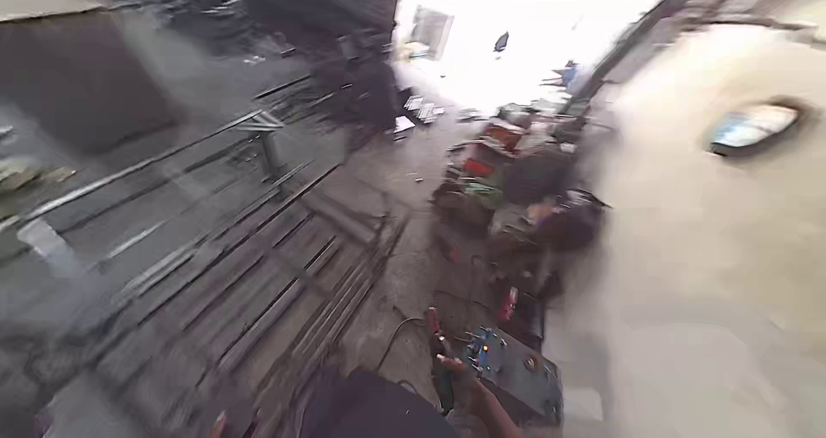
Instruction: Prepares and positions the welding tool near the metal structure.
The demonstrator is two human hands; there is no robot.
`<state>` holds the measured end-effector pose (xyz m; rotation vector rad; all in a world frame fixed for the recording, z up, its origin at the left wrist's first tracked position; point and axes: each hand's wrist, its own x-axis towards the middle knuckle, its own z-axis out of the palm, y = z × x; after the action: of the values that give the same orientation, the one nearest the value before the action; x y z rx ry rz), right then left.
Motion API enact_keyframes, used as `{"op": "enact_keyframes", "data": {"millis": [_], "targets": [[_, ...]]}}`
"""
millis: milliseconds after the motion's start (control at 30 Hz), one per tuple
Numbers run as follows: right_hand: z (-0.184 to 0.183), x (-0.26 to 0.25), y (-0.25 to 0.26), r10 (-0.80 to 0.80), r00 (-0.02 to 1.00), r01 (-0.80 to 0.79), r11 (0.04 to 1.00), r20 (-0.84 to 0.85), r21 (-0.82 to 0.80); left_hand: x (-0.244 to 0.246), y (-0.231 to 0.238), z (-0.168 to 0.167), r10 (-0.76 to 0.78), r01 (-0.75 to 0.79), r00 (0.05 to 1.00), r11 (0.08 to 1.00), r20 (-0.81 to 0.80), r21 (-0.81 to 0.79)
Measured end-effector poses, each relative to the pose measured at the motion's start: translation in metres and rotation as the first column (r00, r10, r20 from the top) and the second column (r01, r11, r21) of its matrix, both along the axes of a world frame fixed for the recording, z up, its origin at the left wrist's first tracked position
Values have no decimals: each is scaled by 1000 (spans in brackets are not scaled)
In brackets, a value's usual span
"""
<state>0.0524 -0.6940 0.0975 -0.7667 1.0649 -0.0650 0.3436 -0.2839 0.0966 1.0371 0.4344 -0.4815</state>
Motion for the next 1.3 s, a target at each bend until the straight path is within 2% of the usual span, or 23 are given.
{"op": "enact_keyframes", "data": {"millis": [100,200,300,433,600,700,867,1033,1300], "targets": [[11,-6,22,143,987,-136,985,66,-105,-109,25,-14,275,-259,956,955,-101,147],[22,-19,52,239,958,-230,970,155,-78,-194,69,-34,528,-503,798,849,-290,161],[35,-29,77,284,944,-286,958,169,-9,-250,109,-56,671,-662,648,730,-359,169],[29,-30,94,367,892,-401,912,263,88,-281,160,-66,755,-768,546,624,-364,141],[33,-8,137,417,868,-445,894,270,49,-257,229,-111,795,-814,488,563,-361,140],[38,14,173,449,859,-469,883,245,30,-229,268,-141,818,-849,450,516,-358,113],[49,64,242,564,803,-579,815,192,22,-172,325,-185,813,-864,424,495,-400,92],[69,90,286,566,817,-561,825,114,-74,-128,348,-214,780,-848,462,528,-421,47],[95,103,310,608,791,-607,794,65,-33,-82,356,-219,827,-908,414,406,-380,-104]]}}
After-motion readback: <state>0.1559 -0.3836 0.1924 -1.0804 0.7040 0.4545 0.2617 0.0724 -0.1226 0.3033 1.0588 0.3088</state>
